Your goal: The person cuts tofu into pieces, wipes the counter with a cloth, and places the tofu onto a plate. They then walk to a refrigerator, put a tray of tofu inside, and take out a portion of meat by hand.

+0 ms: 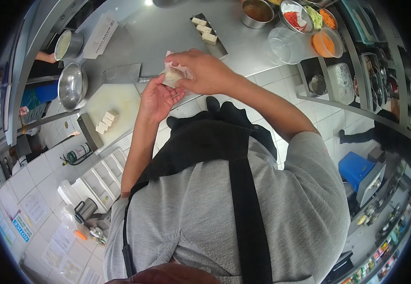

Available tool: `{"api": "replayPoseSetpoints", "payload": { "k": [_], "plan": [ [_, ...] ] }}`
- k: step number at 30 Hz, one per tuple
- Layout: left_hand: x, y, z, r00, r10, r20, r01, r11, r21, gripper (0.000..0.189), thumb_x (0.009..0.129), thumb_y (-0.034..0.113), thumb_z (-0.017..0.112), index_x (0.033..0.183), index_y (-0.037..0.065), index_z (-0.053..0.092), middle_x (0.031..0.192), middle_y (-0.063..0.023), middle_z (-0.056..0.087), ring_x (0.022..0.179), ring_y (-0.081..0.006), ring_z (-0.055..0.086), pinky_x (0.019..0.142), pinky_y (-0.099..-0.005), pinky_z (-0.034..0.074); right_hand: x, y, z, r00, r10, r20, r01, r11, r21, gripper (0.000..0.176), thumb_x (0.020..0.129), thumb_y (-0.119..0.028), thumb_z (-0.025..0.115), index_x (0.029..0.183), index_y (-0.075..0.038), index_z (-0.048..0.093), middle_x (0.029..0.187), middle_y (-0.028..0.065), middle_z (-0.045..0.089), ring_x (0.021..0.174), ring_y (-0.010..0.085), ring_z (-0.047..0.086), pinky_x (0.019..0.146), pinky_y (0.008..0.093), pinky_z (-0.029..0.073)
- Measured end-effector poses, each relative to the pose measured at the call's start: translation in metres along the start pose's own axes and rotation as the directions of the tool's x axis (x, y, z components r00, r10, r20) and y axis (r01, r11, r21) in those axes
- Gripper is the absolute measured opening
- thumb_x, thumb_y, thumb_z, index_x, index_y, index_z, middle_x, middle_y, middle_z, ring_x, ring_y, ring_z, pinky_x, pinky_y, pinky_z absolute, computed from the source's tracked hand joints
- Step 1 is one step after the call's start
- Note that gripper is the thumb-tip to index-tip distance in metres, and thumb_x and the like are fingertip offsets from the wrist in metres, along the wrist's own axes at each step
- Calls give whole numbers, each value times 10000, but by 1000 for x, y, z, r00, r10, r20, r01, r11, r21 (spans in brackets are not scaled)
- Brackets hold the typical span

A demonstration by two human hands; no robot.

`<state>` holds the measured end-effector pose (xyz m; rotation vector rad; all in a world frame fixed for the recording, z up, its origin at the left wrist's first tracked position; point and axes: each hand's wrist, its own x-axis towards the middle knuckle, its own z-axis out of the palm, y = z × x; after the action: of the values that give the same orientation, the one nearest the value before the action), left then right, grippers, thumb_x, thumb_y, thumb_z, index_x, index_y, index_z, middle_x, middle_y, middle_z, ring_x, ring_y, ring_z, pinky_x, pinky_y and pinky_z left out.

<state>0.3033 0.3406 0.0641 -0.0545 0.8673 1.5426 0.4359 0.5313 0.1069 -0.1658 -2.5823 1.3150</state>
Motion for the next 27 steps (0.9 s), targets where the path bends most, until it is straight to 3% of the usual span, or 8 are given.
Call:
{"api": "replayPoseSetpoints", "payload": {
  "k": [3, 6, 8, 11, 13, 15, 22, 27],
  "plan": [
    [1, 4, 24, 999, -1, -32, 7, 986, 166, 595, 1042, 506, 592, 1413, 41, 574, 1280, -139, 702, 1166, -270, 668, 1067, -416, 492, -7, -3, -1, 995, 100, 4, -100, 995, -4, 562, 901, -164, 833, 1417, -115, 615, 1146, 80, 712, 1056, 219, 673, 908, 388, 560],
    [4, 9, 38, 999, -40, -33, 49, 946, 321, 656, 1055, 581, 574, 1433, 45, 558, 1287, -132, 705, 1152, -241, 676, 1052, -393, 489, -20, 17, 0, 963, 269, 15, -256, 897, 361, 487, 936, -128, 799, 1385, -107, 611, 1117, 48, 707, 1002, 162, 668, 878, 350, 554],
    [6, 8, 41, 997, -81, -16, 80, 914, 398, 691, 1057, 610, 567, 1463, 52, 546, 1305, -130, 703, 1166, -227, 671, 1054, -382, 480, -28, 48, 1, 880, 463, 108, -366, 514, 776, 419, 962, -91, 768, 1346, -86, 599, 1104, 24, 700, 977, 118, 659, 845, 310, 543],
    [6, 5, 38, 994, -12, -110, 66, 860, 505, 664, 1101, 562, 504, 1536, 61, 524, 1352, -136, 697, 1234, -210, 644, 1061, -370, 466, -33, 79, -7, 809, 587, -31, -342, 513, 787, 347, 961, -91, 770, 1270, -77, 611, 1063, 26, 720, 935, 116, 667, 788, 283, 541],
    [3, 1, 17, 1000, -16, 7, 10, 860, 510, 638, 1112, 523, 504, 1542, 52, 530, 1361, -124, 695, 1230, -201, 643, 1062, -369, 460, -27, 106, -11, 824, 545, -156, -310, 663, 681, 347, 942, -113, 788, 1236, -57, 613, 1054, 43, 716, 921, 131, 676, 798, 295, 548],
    [-6, -1, 6, 1000, -8, -5, 9, 861, 509, 624, 1114, 513, 507, 1531, 50, 541, 1371, -121, 692, 1225, -202, 644, 1062, -365, 460, -19, 117, -15, 812, 361, -458, -285, 931, 228, 375, 912, -124, 804, 1226, -39, 616, 1019, 56, 710, 903, 145, 679, 815, 298, 552],
    [-37, -11, -43, 995, 41, -87, 2, 894, 447, 594, 1113, 483, 523, 1516, 48, 553, 1401, -117, 682, 1228, -208, 649, 1060, -354, 474, -21, 114, -14, 905, 221, -363, -339, 890, -304, 378, 884, -133, 737, 1232, -61, 609, 1206, 172, 694, 1126, 392, 667, 948, 478, 558],
    [-55, -7, -58, 988, 71, -136, -11, 916, 401, 583, 1112, 466, 534, 1521, 51, 548, 1407, -117, 680, 1214, -207, 658, 1055, -356, 484, -10, 112, -18, 940, 206, -271, -312, 838, -447, 420, 872, -99, 731, 1270, -57, 603, 1197, 195, 704, 1152, 407, 660, 975, 486, 554]
  ]
}}
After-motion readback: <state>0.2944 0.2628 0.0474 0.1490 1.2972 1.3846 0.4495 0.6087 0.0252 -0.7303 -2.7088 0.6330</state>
